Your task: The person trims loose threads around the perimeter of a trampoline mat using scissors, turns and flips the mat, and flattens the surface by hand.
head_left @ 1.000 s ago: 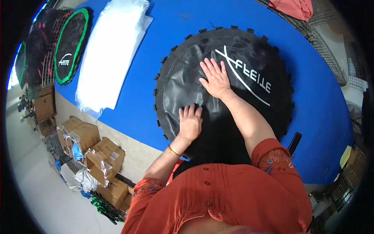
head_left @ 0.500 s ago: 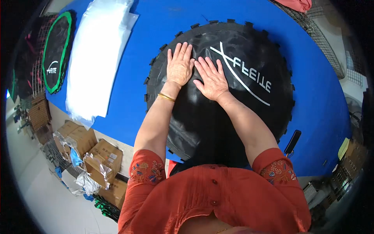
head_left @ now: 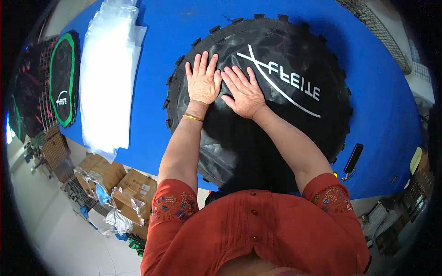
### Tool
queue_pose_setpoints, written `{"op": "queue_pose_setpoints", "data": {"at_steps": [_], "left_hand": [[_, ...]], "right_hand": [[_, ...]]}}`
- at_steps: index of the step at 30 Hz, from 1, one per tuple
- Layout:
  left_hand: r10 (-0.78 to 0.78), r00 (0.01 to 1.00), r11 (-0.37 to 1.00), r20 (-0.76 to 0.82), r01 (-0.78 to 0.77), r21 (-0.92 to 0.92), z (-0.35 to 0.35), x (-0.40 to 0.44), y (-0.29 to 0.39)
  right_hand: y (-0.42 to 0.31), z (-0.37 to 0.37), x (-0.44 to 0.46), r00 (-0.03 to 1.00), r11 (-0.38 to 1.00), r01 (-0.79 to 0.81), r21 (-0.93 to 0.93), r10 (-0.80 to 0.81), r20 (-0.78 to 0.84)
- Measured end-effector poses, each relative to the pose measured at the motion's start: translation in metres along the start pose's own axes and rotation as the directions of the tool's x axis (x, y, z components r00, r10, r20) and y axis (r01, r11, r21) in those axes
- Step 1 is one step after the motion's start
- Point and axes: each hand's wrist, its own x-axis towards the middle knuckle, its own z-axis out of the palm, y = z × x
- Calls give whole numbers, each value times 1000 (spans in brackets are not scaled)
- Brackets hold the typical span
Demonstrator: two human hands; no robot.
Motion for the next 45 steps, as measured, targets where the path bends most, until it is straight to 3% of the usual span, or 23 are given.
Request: {"op": "queue_pose_setpoints", "data": {"at_steps": [7,13,19,30,45], "left_hand": [[-10,1000,1000,-17,10,4,4,-2,-1],[-21,1000,1000,-17,21,-13,2,-2,1],[-21,999,1000,-27,21,-11,1,-1,2],[-34,999,999,-36,32,-36,1,-3,0],[-36,997,998,-63,34,-44,1,-2,1]], "right_hand": [[4,1,22,999,999,22,-25,-23,-38],[13,-4,28,999,995,26,-97,-24,21],[30,-7,38,995,967,-88,-239,73,-71],[49,-19,41,988,967,-144,-208,131,-75],[49,-19,40,996,968,-73,-239,57,-73]]}}
